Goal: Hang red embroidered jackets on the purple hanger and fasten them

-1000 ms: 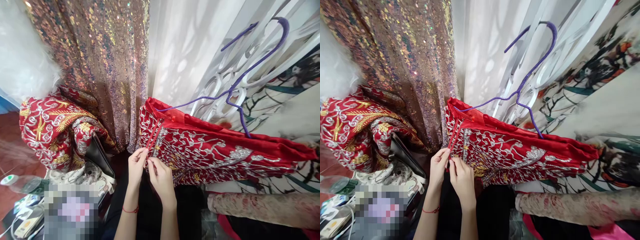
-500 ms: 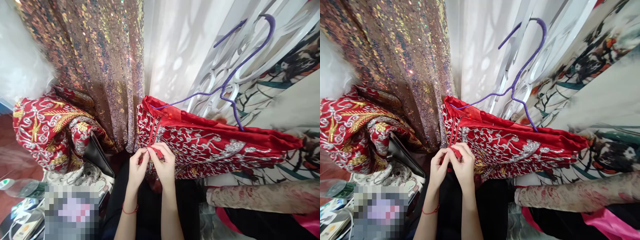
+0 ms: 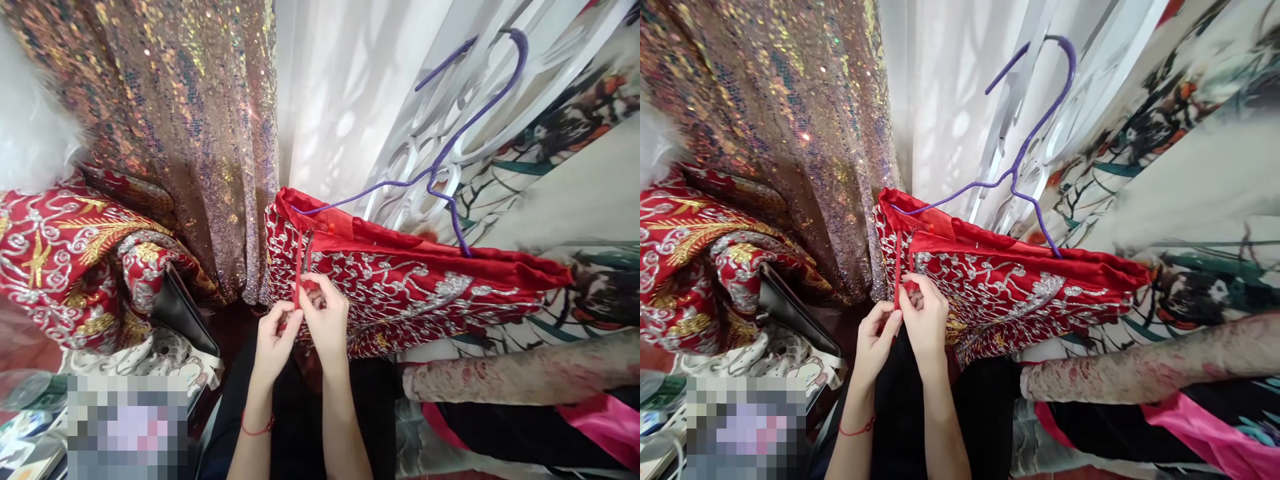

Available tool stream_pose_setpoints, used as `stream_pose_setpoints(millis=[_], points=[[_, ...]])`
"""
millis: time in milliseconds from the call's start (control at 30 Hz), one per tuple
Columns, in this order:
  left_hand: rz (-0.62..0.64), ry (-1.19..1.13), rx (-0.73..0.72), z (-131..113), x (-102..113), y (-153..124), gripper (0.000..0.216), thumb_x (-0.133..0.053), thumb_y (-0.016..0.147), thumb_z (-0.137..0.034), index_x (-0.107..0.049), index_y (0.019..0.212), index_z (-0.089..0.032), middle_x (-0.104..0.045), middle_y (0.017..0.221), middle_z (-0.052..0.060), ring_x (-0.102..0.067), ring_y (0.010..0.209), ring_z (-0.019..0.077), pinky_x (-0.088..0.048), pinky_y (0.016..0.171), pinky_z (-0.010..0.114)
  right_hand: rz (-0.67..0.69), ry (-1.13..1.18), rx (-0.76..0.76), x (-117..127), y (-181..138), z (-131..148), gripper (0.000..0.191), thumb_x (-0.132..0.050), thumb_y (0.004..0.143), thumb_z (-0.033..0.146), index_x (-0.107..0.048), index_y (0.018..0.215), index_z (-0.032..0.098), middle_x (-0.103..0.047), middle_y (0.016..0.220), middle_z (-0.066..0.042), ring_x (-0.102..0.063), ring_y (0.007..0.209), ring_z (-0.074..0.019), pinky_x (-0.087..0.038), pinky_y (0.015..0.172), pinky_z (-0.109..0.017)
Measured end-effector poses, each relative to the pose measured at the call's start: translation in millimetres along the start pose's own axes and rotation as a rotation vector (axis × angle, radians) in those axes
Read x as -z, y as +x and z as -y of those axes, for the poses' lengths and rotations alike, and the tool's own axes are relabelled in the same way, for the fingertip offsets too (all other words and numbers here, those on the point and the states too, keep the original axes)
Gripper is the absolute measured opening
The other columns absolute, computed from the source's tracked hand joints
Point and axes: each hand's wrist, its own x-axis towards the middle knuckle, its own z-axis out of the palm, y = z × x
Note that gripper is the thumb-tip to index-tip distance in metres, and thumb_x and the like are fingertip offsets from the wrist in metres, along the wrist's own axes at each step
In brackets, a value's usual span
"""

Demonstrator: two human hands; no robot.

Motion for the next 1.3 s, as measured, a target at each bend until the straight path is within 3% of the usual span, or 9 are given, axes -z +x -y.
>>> stream_pose_setpoints(millis=[267, 400, 500, 567, 667, 767, 900, 1100, 1300], points=[[-0.109, -0.02, -0.099, -12.7, -0.8, 3.7, 0.028, -0.075, 0.083, -0.035, -0.058, 0.07, -0.017, -0.049, 0.062, -0.005, -0.04, 0.052, 0.0059, -0.034, 0.049, 0.016, 0.041, -0.03, 0.102, 2.2, 2.7, 6.8, 0.004, -0.063, 0.087, 0.019, -0.063, 0.084, 0.021, -0.062, 0.085, 0.001, -0.055, 0.065, -0.0095, -0.042, 0.055, -0.021], [-0.205, 0.043, -0.282, -9.3, 6.4, 5.6, 0.017, -0.077, 0.082, -0.028, -0.065, 0.075, -0.018, -0.064, 0.09, 0.003, -0.062, 0.083, 0.0138, -0.051, 0.073, 0.023, 0.08, -0.123, 0.146, -1.1, 2.1, 6.2, 0.011, -0.063, 0.09, 0.022, -0.064, 0.079, 0.021, -0.06, 0.085, 0.0, -0.056, 0.067, -0.0102, -0.042, 0.057, -0.021], [-0.225, 0.025, -0.301, -3.1, 9.1, 6.1, 0.014, -0.076, 0.083, -0.03, -0.068, 0.08, -0.019, -0.067, 0.096, 0.006, -0.065, 0.093, 0.0174, -0.054, 0.081, 0.028, 0.12, -0.161, 0.185, 2.2, 0.8, 8.4, 0.02, -0.061, 0.095, 0.029, -0.068, 0.078, 0.021, -0.063, 0.086, -0.002, -0.061, 0.073, -0.0121, -0.047, 0.065, -0.023], [-0.207, -0.014, -0.242, -0.4, 8.7, 5.7, 0.016, -0.075, 0.085, -0.034, -0.069, 0.082, -0.019, -0.068, 0.088, 0.004, -0.066, 0.084, 0.0162, -0.055, 0.076, 0.027, 0.192, -0.098, 0.202, 6.3, -2.0, 9.8, 0.021, -0.054, 0.099, 0.029, -0.071, 0.089, 0.022, -0.067, 0.091, -0.004, -0.065, 0.082, -0.0137, -0.052, 0.077, -0.025], [-0.238, -0.046, -0.132, -0.1, 5.9, 3.9, 0.022, -0.075, 0.085, -0.039, -0.068, 0.082, -0.018, -0.068, 0.078, 0.002, -0.061, 0.066, 0.0119, -0.051, 0.065, 0.023, 0.26, 0.071, 0.147, 9.5, -9.4, 7.5, 0.031, -0.045, 0.102, 0.026, -0.062, 0.127, 0.025, -0.069, 0.115, -0.007, -0.067, 0.102, -0.0165, -0.055, 0.09, -0.03], [-0.258, -0.07, -0.065, -2.5, 1.9, 2.7, 0.027, -0.075, 0.085, -0.043, -0.067, 0.081, -0.018, -0.068, 0.074, 0.001, -0.056, 0.057, 0.0093, -0.05, 0.059, 0.021, 0.182, 0.248, 0.013, 6.0, -17.5, -1.3, 0.044, -0.042, 0.1, 0.023, -0.043, 0.144, 0.027, -0.066, 0.123, -0.008, -0.069, 0.095, -0.0152, -0.058, 0.08, -0.029], [-0.196, -0.126, -0.018, -4.9, -1.2, 4.1, 0.031, -0.073, 0.086, -0.047, -0.065, 0.081, -0.017, -0.067, 0.069, 0.001, -0.057, 0.055, 0.0096, -0.049, 0.056, 0.02, 0.201, 0.331, -0.065, 0.7, -22.8, -10.0, 0.042, -0.045, 0.094, 0.02, -0.046, 0.135, 0.025, -0.069, 0.104, -0.004, -0.067, 0.077, -0.0129, -0.057, 0.067, -0.025], [-0.101, -0.113, 0.026, -4.8, 4.2, 7.1, 0.028, -0.069, 0.089, -0.046, -0.067, 0.09, -0.018, -0.066, 0.074, 0.001, -0.059, 0.062, 0.0099, -0.05, 0.06, 0.019, 0.244, 0.013, 0.05, 7.0, -23.2, -6.8, 0.012, -0.051, 0.093, 0.022, -0.063, 0.093, 0.021, -0.068, 0.085, -0.002, -0.064, 0.074, -0.0138, -0.052, 0.069, -0.024], [0.071, 0.074, -0.029, -22.8, 27.5, 22.7, 0.027, -0.071, 0.088, -0.043, -0.066, 0.081, -0.017, -0.057, 0.063, -0.003, -0.043, 0.052, 0.0067, -0.034, 0.05, 0.019, 0.118, -0.144, 0.116, 23.7, -15.0, -7.7, 0.018, -0.051, 0.1, 0.027, -0.067, 0.094, 0.021, -0.069, 0.09, -0.004, -0.066, 0.079, -0.0149, -0.051, 0.072, -0.026]])
